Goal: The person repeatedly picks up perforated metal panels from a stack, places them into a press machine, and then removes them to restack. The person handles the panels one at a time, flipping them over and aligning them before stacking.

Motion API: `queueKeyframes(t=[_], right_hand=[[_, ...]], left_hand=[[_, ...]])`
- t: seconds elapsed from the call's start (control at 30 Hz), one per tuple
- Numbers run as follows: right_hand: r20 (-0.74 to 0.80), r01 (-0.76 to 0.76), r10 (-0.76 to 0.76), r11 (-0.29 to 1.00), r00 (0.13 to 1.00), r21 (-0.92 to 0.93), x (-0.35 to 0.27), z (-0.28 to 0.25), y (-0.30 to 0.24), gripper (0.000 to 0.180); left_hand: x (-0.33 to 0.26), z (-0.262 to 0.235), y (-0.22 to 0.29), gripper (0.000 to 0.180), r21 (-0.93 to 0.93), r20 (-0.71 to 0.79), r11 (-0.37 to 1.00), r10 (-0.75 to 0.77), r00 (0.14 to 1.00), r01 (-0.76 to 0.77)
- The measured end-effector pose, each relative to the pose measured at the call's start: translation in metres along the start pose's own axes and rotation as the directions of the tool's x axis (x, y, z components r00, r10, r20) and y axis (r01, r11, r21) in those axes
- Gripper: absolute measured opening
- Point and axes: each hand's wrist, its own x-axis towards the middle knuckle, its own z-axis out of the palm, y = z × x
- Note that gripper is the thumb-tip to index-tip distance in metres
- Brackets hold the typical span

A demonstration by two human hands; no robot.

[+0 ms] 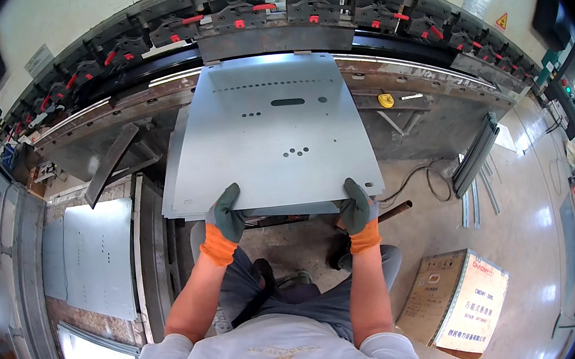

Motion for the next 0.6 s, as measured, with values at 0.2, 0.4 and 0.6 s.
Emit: queueKeyframes(t=[0.2, 0.4, 0.6], right_hand=[[0.0, 0.012, -0.012, 1.0, 1.0, -0.003, 0.001, -0.004, 0.001, 0.028], [0.002, 0.013, -0.013, 1.0, 1.0, 0.004, 0.003, -0.007, 0.001, 0.03], [0.067, 0.004, -0.002, 0.999, 0.998, -0.032, 0.0, 0.0, -0.003, 0.034]], left_hand=[[-0.001, 0.002, 0.0, 0.037, -0.002, -0.039, 1.0, -0.011, 0.999, 0.011], [-0.002, 0.004, 0.002, 0.032, -0.063, -0.048, 0.998, -0.003, 0.999, 0.0], [-0.006, 0.017, 0.007, 0.037, -0.013, -0.017, 0.999, 0.048, 0.999, -0.048]])
